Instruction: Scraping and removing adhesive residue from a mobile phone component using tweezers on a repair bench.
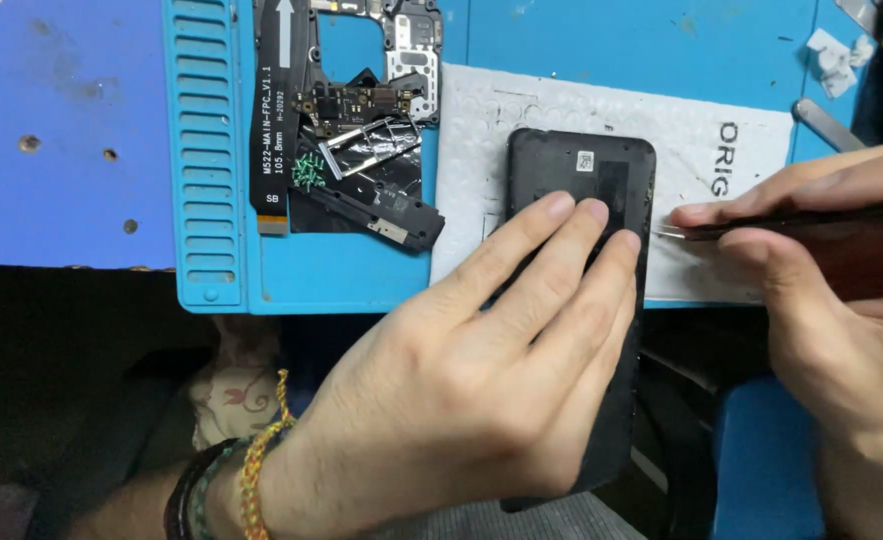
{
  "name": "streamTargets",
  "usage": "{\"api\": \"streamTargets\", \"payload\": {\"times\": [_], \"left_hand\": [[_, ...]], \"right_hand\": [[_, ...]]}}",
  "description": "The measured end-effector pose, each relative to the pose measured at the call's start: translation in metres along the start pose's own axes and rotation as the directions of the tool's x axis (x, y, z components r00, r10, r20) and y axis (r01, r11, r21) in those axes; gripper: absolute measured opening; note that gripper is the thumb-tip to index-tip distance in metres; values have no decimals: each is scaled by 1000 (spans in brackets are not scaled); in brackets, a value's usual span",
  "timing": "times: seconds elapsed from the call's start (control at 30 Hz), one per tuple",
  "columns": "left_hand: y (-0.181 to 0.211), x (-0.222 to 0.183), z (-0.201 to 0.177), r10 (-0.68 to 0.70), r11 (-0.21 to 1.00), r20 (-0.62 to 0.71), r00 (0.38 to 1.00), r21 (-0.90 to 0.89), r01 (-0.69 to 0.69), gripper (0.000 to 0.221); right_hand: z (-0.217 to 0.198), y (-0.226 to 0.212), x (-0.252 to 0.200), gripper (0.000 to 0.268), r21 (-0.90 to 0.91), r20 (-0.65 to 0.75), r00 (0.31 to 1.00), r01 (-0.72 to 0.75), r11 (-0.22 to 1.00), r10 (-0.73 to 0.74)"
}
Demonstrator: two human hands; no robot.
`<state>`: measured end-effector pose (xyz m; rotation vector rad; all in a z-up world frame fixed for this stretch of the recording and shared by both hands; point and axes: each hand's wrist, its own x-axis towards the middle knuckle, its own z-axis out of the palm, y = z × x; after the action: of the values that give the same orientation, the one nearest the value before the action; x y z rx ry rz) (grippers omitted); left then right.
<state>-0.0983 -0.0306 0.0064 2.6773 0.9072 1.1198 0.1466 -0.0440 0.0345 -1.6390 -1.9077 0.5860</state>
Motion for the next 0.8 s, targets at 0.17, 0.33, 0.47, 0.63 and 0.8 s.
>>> {"api": "streamTargets", "payload": {"times": [0.17, 0.33, 0.47, 0.63, 0.8], "left_hand": [[12, 0, 2, -82, 997, 25, 996, 11, 82, 52], [19, 2, 2, -125, 992, 24, 992, 10, 125, 51], [19, 3, 2, -135, 991, 22, 991, 16, 134, 49], [20, 4, 1, -128, 992, 24, 992, 2, 128, 49], [20, 4, 3, -109, 993, 30, 994, 56, 107, 50]], "right_hand": [[-3, 29, -2, 18, -14, 17, 1000, 10, 1000, -10], [-1, 32, -5, 28, 95, 21, 997, 66, 993, -68], [-2, 23, -1, 25, 45, 60, 993, 98, 994, -100], [3, 19, -2, 27, 80, 17, 998, 54, 995, -56], [2, 20, -1, 28, 79, 6, 999, 35, 996, -36]]}}
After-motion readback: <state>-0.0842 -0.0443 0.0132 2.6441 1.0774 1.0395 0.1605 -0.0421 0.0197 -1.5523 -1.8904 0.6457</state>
